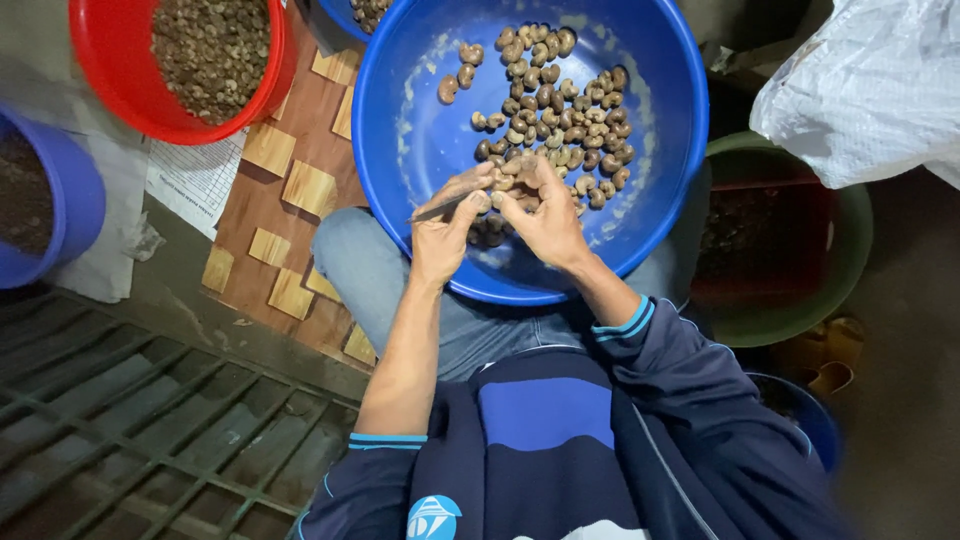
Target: Manually shelling nuts using a small metal tool and collecting them in a large blue bowl.
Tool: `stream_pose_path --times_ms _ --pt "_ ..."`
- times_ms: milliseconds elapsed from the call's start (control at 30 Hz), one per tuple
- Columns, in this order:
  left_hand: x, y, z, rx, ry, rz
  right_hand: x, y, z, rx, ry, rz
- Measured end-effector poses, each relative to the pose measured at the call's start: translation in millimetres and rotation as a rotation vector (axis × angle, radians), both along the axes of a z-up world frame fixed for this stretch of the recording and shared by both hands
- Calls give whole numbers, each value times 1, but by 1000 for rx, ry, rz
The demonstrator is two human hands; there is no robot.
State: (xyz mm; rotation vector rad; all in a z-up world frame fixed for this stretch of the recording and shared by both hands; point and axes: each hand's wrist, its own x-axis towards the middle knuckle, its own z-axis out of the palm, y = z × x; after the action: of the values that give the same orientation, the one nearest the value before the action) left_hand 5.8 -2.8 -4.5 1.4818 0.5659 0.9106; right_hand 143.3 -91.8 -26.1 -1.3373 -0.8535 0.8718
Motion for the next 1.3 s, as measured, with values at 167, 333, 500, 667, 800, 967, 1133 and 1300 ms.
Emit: stream_pose_path --times_ms 167,333,500,667,800,967,1133,1300 --pt "-3 0 3 -29 34 19 -1 -2 -4 -5 -20 0" --pt "-8 1 -5 -132 107 66 12 -12 -19 6 -56 -66" --pt "-5 3 1 -253 196 85 73 -67 14 -32 -223 -349" --pt "-1 -1 10 -435 257 77 141 -159 16 -227 -394 -561" --pt "-2 1 10 -409 263 94 186 -238 -61 -514 -557 -638" --pt "-1 -1 16 -412 261 120 199 -296 -109 -761 -756 -676" --pt "-1 4 11 -443 191 143 193 -256 -49 -686 -448 -802" --pt "-16 26 21 -366 67 207 178 -183 -12 -372 -657 -587"
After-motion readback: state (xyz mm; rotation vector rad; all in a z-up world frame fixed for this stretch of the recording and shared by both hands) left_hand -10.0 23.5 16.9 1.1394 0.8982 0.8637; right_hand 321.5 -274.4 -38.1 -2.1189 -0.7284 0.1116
